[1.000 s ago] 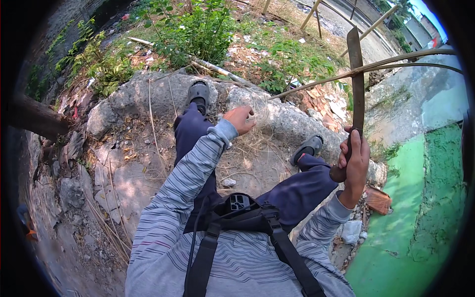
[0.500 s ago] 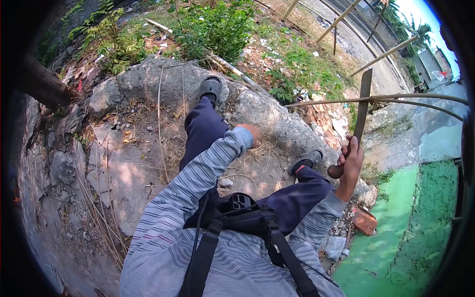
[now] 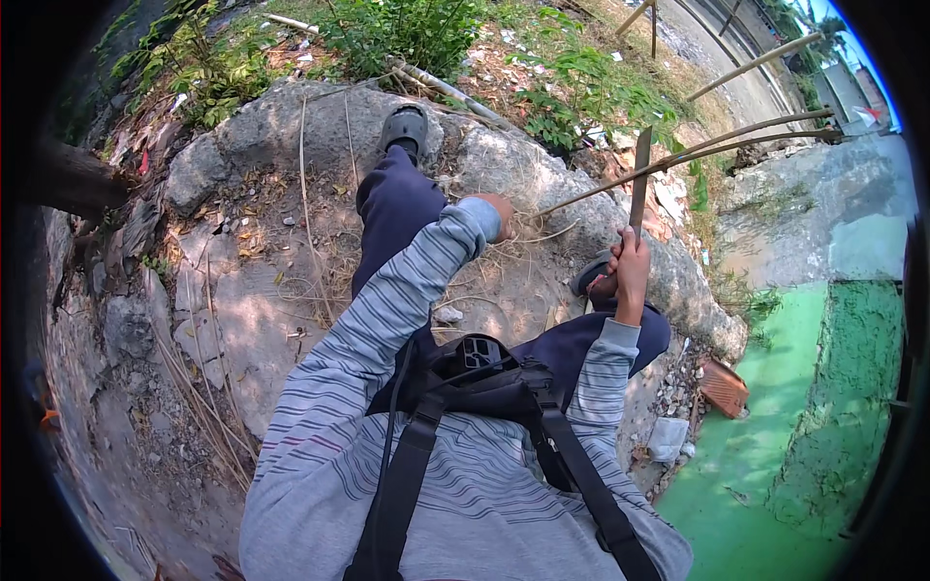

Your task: The person splits bamboo stalks into thin strips using a knife, then trims and scrapes the strips with the blade.

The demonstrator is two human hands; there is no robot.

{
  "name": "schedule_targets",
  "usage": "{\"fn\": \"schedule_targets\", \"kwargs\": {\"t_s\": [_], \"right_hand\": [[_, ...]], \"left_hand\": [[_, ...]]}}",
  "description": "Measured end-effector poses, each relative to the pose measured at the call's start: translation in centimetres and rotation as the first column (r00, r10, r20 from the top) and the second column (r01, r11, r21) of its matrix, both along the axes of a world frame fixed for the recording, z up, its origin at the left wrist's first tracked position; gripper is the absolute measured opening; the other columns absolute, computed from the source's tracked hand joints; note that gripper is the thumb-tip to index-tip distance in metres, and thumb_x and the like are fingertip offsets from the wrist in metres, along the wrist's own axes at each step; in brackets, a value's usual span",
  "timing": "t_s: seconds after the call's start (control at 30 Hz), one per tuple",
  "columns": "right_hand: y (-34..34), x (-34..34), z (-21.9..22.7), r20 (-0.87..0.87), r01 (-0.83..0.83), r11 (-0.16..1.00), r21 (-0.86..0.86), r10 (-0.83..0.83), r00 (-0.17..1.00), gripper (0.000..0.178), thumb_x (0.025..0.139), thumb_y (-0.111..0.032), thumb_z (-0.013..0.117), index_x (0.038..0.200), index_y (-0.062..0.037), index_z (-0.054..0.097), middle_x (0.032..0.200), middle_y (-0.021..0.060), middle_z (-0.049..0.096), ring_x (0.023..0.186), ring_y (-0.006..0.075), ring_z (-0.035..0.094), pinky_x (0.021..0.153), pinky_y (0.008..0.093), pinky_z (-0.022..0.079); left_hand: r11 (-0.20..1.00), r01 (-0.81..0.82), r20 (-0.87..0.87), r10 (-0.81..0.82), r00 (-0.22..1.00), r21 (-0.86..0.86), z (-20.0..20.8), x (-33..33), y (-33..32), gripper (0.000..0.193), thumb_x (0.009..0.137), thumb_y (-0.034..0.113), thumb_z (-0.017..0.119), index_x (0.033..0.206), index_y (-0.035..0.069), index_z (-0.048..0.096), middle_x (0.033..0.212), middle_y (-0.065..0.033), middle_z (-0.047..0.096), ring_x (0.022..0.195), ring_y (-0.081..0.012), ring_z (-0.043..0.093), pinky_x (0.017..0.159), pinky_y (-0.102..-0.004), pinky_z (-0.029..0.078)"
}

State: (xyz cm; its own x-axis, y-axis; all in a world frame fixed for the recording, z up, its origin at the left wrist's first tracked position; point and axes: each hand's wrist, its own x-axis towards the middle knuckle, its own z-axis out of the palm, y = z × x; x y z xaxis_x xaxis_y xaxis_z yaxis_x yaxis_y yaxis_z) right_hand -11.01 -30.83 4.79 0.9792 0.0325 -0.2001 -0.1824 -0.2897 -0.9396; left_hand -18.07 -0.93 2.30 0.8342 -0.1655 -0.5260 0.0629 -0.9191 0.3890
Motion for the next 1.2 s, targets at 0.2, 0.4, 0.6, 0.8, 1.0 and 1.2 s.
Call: {"fn": "schedule_targets", "kwargs": {"t_s": [0.2, 0.4, 0.6, 0.8, 1.0, 1.2], "right_hand": [[-0.4, -2.3, 10.5, 0.203, 0.084, 0.992, 0.096, -0.102, 0.974, 0.039, 0.106, -0.037, 0.052, 0.116, 0.0000, 0.058, 0.069, -0.0019, 0.048, 0.047, 0.0048, 0.042, 0.041, 0.0232, 0.035], [0.9, 1.1, 10.2, 0.208, 0.062, 0.996, 0.062, -0.073, 0.975, 0.035, 0.105, -0.034, 0.053, 0.110, -0.0006, 0.059, 0.069, -0.0020, 0.048, 0.046, 0.0060, 0.042, 0.041, 0.0240, 0.035], [2.7, 2.2, -3.1, 0.125, 0.094, 0.989, -0.111, -0.080, 0.989, 0.031, 0.103, -0.033, 0.056, 0.094, -0.0033, 0.055, 0.065, 0.0006, 0.053, 0.044, 0.0090, 0.048, 0.039, 0.0264, 0.039], [1.2, 0.6, -2.3, 0.081, 0.029, 0.996, 0.085, -0.036, 0.996, 0.029, 0.104, -0.032, 0.055, 0.097, -0.0036, 0.055, 0.064, -0.0003, 0.051, 0.044, 0.0071, 0.047, 0.038, 0.0252, 0.037], [0.3, -6.1, -1.4, 0.011, 0.036, 0.999, 0.024, -0.036, 0.999, 0.026, 0.106, -0.028, 0.053, 0.095, -0.0043, 0.054, 0.062, -0.0005, 0.049, 0.042, 0.0077, 0.045, 0.038, 0.0256, 0.037], [-1.1, -12.0, -1.1, -0.011, -0.014, 0.999, 0.029, 0.015, 1.000, 0.025, 0.104, -0.027, 0.056, 0.094, -0.0042, 0.055, 0.064, 0.0004, 0.052, 0.043, 0.0076, 0.047, 0.039, 0.0259, 0.037]], "left_hand": [[1.000, -0.013, 0.060, 0.014, 0.998, -0.023, -0.3, 0.1, -0.5, 0.058, 0.094, 0.051, 0.064, 0.128, 0.004, 0.065, 0.127, -0.0197, 0.067, 0.120, -0.0375, 0.064, 0.101, -0.0475, 0.051], [0.998, -0.013, 0.092, 0.018, 0.996, -0.055, -1.4, 0.2, 0.2, 0.064, 0.093, 0.055, 0.063, 0.135, 0.007, 0.057, 0.126, -0.0227, 0.066, 0.119, -0.0414, 0.062, 0.101, -0.0490, 0.050], [0.998, -0.039, 0.088, 0.043, 0.995, -0.040, -2.3, 0.3, 0.1, 0.055, 0.095, 0.050, 0.063, 0.125, 0.004, 0.066, 0.128, -0.0198, 0.067, 0.120, -0.0372, 0.063, 0.101, -0.0470, 0.051], [0.998, -0.051, 0.036, 0.052, 0.998, -0.038, -1.8, 0.0, 0.3, 0.058, 0.094, 0.051, 0.063, 0.125, 0.002, 0.066, 0.124, -0.0213, 0.068, 0.117, -0.0382, 0.065, 0.100, -0.0467, 0.052], [0.999, -0.031, 0.040, 0.032, 0.999, -0.033, -1.8, 0.0, 0.0, 0.059, 0.093, 0.050, 0.064, 0.125, 0.001, 0.066, 0.125, -0.0220, 0.068, 0.117, -0.0386, 0.065, 0.099, -0.0465, 0.052], [0.982, 0.031, 0.227, 0.012, 0.974, -0.184, -3.7, -0.6, 0.9, 0.050, 0.095, 0.043, 0.064, 0.124, 0.003, 0.062, 0.113, -0.0205, 0.071, 0.106, -0.0400, 0.067, 0.092, -0.0463, 0.054]]}}
